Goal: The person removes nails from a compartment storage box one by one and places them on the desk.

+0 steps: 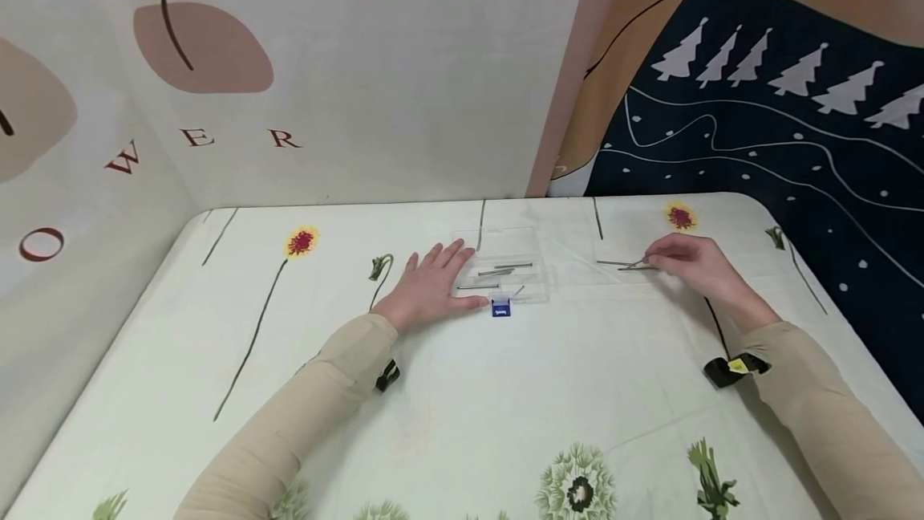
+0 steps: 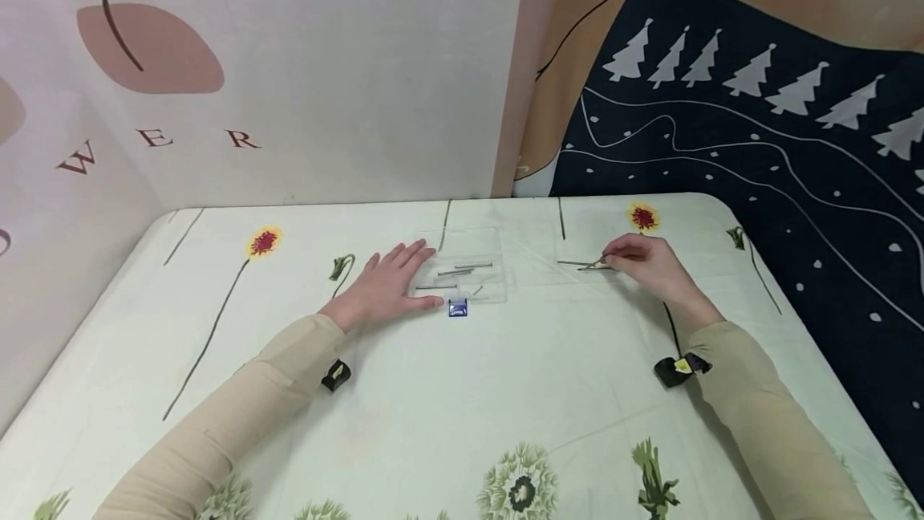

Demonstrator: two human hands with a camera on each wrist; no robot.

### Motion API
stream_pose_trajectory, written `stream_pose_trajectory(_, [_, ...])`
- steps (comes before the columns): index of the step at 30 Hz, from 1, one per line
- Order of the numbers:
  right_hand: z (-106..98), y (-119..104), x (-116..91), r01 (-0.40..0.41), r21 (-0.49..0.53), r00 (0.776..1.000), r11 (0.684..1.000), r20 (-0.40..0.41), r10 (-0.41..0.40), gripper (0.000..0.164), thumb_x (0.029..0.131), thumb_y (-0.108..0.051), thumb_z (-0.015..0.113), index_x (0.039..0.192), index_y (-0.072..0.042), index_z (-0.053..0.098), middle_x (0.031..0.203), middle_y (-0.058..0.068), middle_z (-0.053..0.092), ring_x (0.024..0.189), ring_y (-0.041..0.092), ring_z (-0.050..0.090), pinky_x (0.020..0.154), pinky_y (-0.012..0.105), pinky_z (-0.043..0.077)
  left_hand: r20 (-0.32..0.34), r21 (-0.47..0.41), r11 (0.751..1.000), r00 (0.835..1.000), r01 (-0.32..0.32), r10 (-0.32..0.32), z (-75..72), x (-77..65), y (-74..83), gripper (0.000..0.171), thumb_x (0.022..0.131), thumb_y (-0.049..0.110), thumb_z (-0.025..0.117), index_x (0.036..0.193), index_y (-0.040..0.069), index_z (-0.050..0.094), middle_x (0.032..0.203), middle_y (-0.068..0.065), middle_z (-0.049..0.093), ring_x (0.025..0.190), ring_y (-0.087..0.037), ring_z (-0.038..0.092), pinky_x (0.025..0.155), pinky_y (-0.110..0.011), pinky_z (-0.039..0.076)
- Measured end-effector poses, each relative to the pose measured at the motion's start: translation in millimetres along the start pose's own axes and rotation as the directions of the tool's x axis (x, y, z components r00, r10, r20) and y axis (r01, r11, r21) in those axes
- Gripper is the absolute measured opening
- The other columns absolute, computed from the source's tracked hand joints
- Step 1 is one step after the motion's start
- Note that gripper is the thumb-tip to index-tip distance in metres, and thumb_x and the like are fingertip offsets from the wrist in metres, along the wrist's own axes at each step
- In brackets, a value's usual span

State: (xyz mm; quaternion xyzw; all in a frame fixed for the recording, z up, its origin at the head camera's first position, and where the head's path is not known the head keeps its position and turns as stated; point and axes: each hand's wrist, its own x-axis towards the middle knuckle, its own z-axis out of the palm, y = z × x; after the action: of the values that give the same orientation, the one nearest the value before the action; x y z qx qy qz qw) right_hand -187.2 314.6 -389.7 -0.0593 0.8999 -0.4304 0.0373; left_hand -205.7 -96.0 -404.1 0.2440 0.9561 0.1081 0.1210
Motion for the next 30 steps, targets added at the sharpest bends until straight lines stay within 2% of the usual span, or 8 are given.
stream_pose_trajectory(6, [-2.3, 2.2, -3.1, -0.029, 0.0, 1.0, 1.0, 0.003, 0.029, 0.029, 0.097, -0.02, 0.06, 0.113, 0.005, 0.063, 0.104, 0.007, 0.066, 0.09, -0.002, 0.055, 0.084, 0.032, 0.039, 0.005, -0.003, 1.0, 1.0, 0.005, -0.005, 0.3, 0.5, -0.5, 0.094, 0.086, 0.072, 0.048, 0.156, 0.018, 0.02, 0.161, -0.004, 0.009, 0.144, -0.035, 0.011, 0.11, -0.063, 0.009])
stream_pose_trajectory(9, [-3.3, 4.2, -4.1, -0.034, -0.012, 0.999, 0.999, 0.003, 0.034, 0.03, 0.097, -0.021, 0.059, 0.113, 0.005, 0.062, 0.104, 0.006, 0.065, 0.089, -0.002, 0.054, 0.084, 0.035, 0.038, 0.009, -0.002, 1.0, 1.0, 0.006, -0.006, 0.0, 0.8, -0.5, 0.093, 0.086, 0.072, 0.048, 0.156, 0.018, 0.019, 0.161, -0.004, 0.009, 0.144, -0.035, 0.011, 0.111, -0.062, 0.009])
stream_pose_trajectory(15, [-5.5, 7.1, -6.8, -0.045, -0.038, 0.999, 0.998, -0.001, 0.045, 0.029, 0.098, -0.019, 0.059, 0.114, 0.004, 0.062, 0.108, 0.011, 0.063, 0.089, -0.002, 0.054, 0.083, 0.025, 0.04, 0.008, -0.007, 1.0, 1.0, 0.002, -0.002, -1.5, 0.5, 0.1, 0.093, 0.086, 0.071, 0.049, 0.156, 0.018, 0.02, 0.161, -0.005, 0.009, 0.144, -0.036, 0.011, 0.11, -0.063, 0.009])
stream_pose_trajectory(20, [-8.1, 7.7, -8.7, -0.052, -0.04, 0.999, 0.998, 0.002, 0.052, 0.03, 0.098, -0.02, 0.058, 0.115, 0.004, 0.062, 0.111, 0.016, 0.062, 0.089, -0.001, 0.054, 0.084, 0.028, 0.039, 0.011, -0.006, 1.0, 1.0, 0.003, -0.003, -1.4, 0.7, -0.4, 0.093, 0.086, 0.071, 0.049, 0.156, 0.018, 0.02, 0.161, -0.005, 0.009, 0.144, -0.036, 0.011, 0.111, -0.063, 0.009])
stream_pose_trajectory(22, [-9.4, 8.7, -9.3, -0.047, -0.042, 0.999, 0.998, -0.001, 0.047, 0.03, 0.099, -0.02, 0.057, 0.115, 0.004, 0.062, 0.111, 0.016, 0.062, 0.09, -0.001, 0.054, 0.084, 0.027, 0.039, 0.008, -0.009, 1.0, 1.0, 0.001, 0.0, -1.1, 0.7, -0.4, 0.092, 0.086, 0.071, 0.049, 0.156, 0.017, 0.02, 0.161, -0.005, 0.009, 0.144, -0.036, 0.011, 0.111, -0.063, 0.009])
stream_pose_trajectory(27, [-10.9, 12.3, -9.6, -0.029, -0.039, 0.999, 0.999, -0.017, 0.028, 0.027, 0.099, -0.018, 0.057, 0.113, 0.005, 0.062, 0.106, 0.008, 0.064, 0.089, -0.003, 0.054, 0.079, 0.017, 0.04, 0.008, -0.015, 1.0, 1.0, 0.006, -0.005, -0.8, 0.4, -0.4, 0.093, 0.086, 0.071, 0.049, 0.156, 0.018, 0.02, 0.161, -0.004, 0.009, 0.145, -0.035, 0.011, 0.111, -0.062, 0.008])
stream_pose_trajectory(30, [-9.1, 11.7, -9.1, -0.021, -0.025, 1.0, 0.999, -0.013, 0.02, 0.028, 0.098, -0.017, 0.058, 0.114, 0.006, 0.062, 0.106, 0.008, 0.064, 0.088, -0.002, 0.055, 0.079, 0.016, 0.04, 0.008, -0.014, 1.0, 1.0, 0.005, -0.005, -0.6, 0.3, -0.5, 0.093, 0.086, 0.071, 0.05, 0.156, 0.018, 0.02, 0.161, -0.004, 0.01, 0.144, -0.035, 0.011, 0.111, -0.062, 0.009])
